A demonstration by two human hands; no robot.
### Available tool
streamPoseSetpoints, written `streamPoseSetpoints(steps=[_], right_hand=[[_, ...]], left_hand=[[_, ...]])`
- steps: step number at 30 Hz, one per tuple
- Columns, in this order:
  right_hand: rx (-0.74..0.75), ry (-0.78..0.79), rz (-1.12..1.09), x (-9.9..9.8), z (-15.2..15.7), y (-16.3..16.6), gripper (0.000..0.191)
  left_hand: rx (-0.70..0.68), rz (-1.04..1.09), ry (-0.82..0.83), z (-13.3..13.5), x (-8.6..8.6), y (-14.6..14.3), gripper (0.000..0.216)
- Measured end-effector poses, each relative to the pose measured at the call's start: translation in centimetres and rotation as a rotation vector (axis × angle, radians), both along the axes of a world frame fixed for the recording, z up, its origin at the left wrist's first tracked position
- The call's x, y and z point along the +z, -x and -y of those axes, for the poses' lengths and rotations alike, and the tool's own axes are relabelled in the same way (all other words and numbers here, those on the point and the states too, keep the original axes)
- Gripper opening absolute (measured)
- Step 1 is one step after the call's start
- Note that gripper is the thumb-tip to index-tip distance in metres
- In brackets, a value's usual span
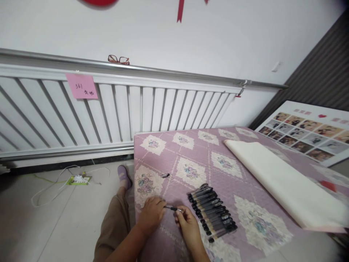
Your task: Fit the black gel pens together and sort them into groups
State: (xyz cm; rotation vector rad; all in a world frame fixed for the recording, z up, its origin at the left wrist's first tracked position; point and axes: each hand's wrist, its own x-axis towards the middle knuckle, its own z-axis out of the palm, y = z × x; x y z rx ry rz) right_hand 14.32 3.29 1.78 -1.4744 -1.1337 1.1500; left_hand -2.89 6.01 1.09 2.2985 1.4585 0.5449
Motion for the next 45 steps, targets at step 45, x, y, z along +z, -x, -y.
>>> streamPoseSetpoints(steps=[45], right_hand=[[0.109,0.045,-0.033,0.19,-0.06,-0.15,0.031]], left_hand=[[-0.019,0.139,0.034,0.03,0.06,0.17,0.011]])
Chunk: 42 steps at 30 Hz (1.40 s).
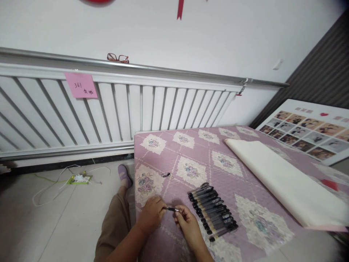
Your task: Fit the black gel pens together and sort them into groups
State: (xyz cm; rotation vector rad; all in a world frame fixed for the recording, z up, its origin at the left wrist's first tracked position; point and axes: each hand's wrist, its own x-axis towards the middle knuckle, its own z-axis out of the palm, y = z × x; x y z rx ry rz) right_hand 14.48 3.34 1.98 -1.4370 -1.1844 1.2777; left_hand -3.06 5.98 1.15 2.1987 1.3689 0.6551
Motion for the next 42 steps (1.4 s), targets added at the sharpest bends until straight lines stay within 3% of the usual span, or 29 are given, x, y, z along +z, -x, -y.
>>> streamPoseSetpoints(steps=[11,22,32,42], right_hand=[[0.031,-0.077,0.155,-0.59,0.03,-0.04,0.031],[-0.073,0.010,-0.051,0.31,-0.20,0.27,0.035],[0.004,-0.038,0.027,-0.17,-0.18,-0.04,0.028],[-0.046,-0.045,-0.004,-0.23,-0.22,0.16,0.029]], left_hand=[[-0.001,-0.007,-0.013,-0.09,0.03,-0.04,0.013],[0.014,0.043,-0.023,0.00,-0.02,-0.02,0.014],[0.007,0.045,-0.027,-0.09,-0.29,0.00,0.012],[0.002,0.030,-0.028,-0.03,-0.15,-0.08,0.014]])
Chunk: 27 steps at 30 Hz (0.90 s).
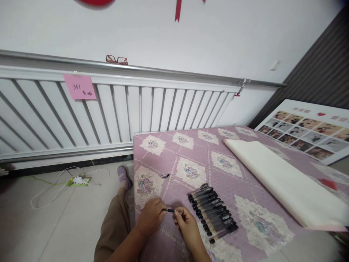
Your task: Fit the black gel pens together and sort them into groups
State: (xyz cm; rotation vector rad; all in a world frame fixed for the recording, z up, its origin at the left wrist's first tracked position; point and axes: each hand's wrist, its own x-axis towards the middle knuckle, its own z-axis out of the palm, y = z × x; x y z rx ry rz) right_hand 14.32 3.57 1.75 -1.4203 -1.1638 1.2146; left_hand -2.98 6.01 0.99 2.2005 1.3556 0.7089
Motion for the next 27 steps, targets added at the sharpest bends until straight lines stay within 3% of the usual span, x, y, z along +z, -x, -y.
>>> streamPoseSetpoints(steps=[4,8,11,13,16,22,27], right_hand=[[-0.057,0.036,-0.094,0.1,0.0,-0.1,0.041],[-0.056,0.061,-0.061,-0.1,-0.5,-0.2,0.038],[-0.029,-0.038,0.133,0.2,-2.1,0.2,0.031],[-0.034,-0.207,0.333,0.6,-4.0,0.7,0.026],[0.041,-0.390,0.700,1.1,-7.6,1.6,0.034],[0.143,-0.430,0.860,0.6,-13.8,4.0,0.056],[0.193,-0.387,0.965,-0.1,-13.5,4.8,0.041]], left_hand=[[0.106,0.099,-0.036,-0.2,-0.3,0.0,0.018],[0.260,0.258,-0.028,-0.5,-0.6,0.3,0.022],[0.318,0.324,0.003,-0.5,-0.7,0.4,0.023],[0.334,0.342,0.013,-0.5,-0.6,0.5,0.024],[0.342,0.348,0.020,-0.5,-0.4,0.4,0.024],[0.349,0.332,0.036,-0.8,-0.3,0.3,0.024],[0.333,0.366,0.021,-0.9,-0.1,0.3,0.023]])
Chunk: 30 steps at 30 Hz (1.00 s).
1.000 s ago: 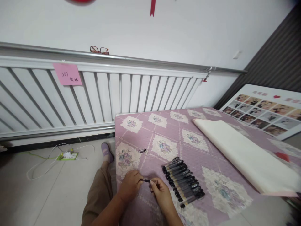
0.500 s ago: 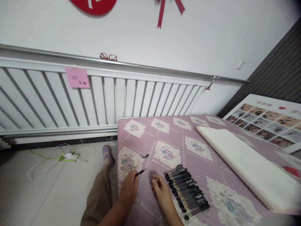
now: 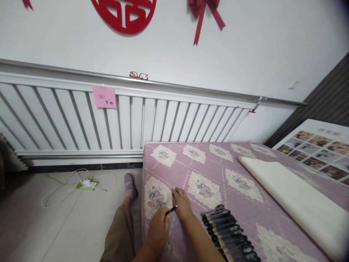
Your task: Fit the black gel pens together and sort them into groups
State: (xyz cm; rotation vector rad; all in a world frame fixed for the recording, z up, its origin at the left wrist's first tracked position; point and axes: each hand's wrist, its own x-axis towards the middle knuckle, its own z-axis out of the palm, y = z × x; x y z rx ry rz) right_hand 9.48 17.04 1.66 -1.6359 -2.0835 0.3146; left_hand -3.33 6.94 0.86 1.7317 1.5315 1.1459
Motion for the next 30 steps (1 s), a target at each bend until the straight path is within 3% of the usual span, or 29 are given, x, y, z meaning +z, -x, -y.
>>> streamPoseSetpoints(steps=[6,9,13,20,23,30], right_hand=[[-0.005,-0.020,0.029,0.0,6.3,-1.6,0.032],[-0.026,0.026,-0.132,-0.4,10.4,-3.2,0.025],[-0.171,0.088,-0.396,-0.7,14.1,-5.1,0.025],[-0.341,0.152,-0.745,-1.0,14.2,-7.2,0.037],[-0.336,0.217,-0.822,-1.5,14.0,-8.0,0.040],[-0.293,0.207,-0.845,-1.2,14.3,-8.3,0.034]], left_hand=[[-0.018,-0.037,0.014,0.0,-0.1,0.1,0.024],[-0.047,-0.094,0.026,0.2,0.1,0.0,0.023],[-0.106,-0.172,0.017,0.5,0.6,0.0,0.022],[-0.182,-0.297,0.014,0.9,0.9,0.0,0.021],[-0.195,-0.321,-0.006,1.1,1.1,-0.1,0.021],[-0.264,-0.385,-0.030,1.2,1.2,-0.3,0.023]])
